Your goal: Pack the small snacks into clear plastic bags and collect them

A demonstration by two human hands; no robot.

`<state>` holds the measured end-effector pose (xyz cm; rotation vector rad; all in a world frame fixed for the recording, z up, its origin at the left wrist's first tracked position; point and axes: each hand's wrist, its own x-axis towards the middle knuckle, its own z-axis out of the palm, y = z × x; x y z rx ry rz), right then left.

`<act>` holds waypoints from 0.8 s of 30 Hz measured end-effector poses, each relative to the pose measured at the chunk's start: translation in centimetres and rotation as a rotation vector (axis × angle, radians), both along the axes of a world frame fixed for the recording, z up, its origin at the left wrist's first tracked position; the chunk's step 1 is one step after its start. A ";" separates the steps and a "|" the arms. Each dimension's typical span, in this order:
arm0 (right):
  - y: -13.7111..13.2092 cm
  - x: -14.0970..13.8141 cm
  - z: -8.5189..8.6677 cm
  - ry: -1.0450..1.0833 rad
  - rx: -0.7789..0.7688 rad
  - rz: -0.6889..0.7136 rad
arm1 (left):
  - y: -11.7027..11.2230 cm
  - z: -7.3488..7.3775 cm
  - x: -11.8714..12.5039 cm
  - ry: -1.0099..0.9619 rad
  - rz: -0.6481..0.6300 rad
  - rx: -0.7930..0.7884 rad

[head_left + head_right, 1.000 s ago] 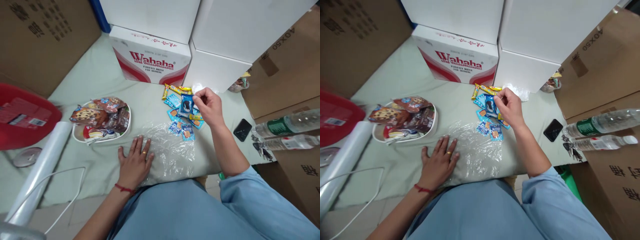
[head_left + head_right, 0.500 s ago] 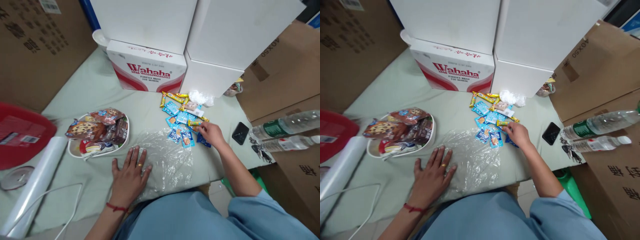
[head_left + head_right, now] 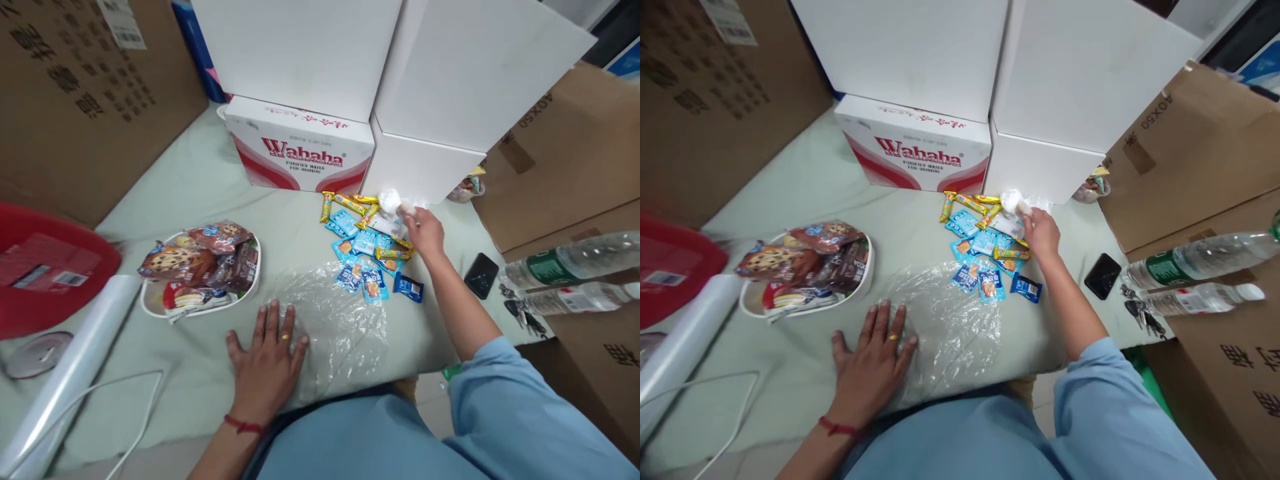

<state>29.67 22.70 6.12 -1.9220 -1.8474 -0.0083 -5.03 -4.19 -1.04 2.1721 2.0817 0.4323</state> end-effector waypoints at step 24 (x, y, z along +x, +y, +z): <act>-12.8 -2.0 1.7 1.148 -0.603 0.276 | 0.3 0.0 2.5 -0.004 -0.046 -0.017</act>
